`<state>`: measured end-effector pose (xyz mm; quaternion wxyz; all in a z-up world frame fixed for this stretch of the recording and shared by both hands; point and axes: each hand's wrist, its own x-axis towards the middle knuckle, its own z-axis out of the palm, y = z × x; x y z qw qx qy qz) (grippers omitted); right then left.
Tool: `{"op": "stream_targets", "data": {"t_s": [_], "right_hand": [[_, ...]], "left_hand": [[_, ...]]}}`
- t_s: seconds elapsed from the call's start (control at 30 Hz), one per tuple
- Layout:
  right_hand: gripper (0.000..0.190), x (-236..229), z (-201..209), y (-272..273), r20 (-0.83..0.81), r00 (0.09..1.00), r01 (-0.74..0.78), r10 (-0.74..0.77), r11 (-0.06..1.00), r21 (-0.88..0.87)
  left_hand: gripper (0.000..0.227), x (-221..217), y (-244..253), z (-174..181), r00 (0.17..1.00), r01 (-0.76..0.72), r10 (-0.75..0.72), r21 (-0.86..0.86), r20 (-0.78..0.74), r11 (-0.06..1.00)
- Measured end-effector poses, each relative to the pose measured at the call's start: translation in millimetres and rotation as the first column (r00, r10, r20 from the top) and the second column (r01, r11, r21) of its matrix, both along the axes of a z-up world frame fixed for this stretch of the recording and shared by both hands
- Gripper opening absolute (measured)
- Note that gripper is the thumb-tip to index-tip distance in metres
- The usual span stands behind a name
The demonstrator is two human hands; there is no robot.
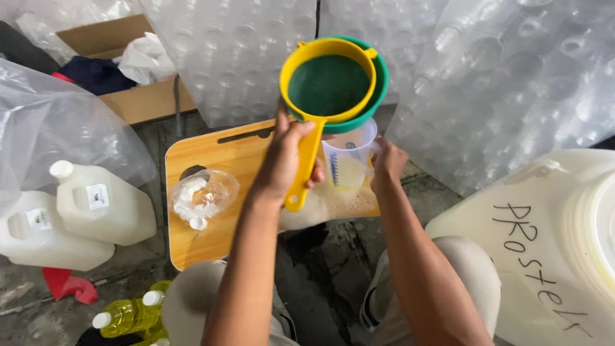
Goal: The person scoops yellow liquid from a large white container using a measuring cup, then pours it through a funnel into a small bottle on a wooden tray. The person repeats the scooping and pouring steps and finally secures the bottle cap.
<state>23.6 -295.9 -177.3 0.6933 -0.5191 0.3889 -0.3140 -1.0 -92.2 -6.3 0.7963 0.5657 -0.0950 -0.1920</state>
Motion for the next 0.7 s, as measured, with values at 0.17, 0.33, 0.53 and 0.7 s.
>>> {"op": "stream_targets", "data": {"t_s": [0.17,0.33,0.53,0.7], "right_hand": [[0.028,-0.1,-44.1,-15.2,0.024,0.999,-0.028,0.026,0.998,0.061],[0.026,2.7,-83.2,-32.2,0.086,0.995,-0.063,0.05,0.987,0.15],[0.021,-12.5,-64.9,-24.3,0.144,0.989,-0.021,-0.009,0.977,0.211],[0.032,-13.9,-80.2,-32.6,-0.018,0.992,-0.125,0.126,0.991,0.041]], "left_hand": [[0.087,2.2,-31.7,-43.7,0.998,0.038,-0.035,0.039,-0.059,0.999],[0.087,3.4,-48.7,-75.6,0.993,0.037,-0.029,0.074,-0.113,0.997],[0.091,-2.3,-60.9,-80.5,0.99,0.023,0.004,0.19,-0.142,0.982],[0.093,-4.5,-70.8,-111.8,0.991,0.022,0.014,0.258,-0.136,0.966]]}}
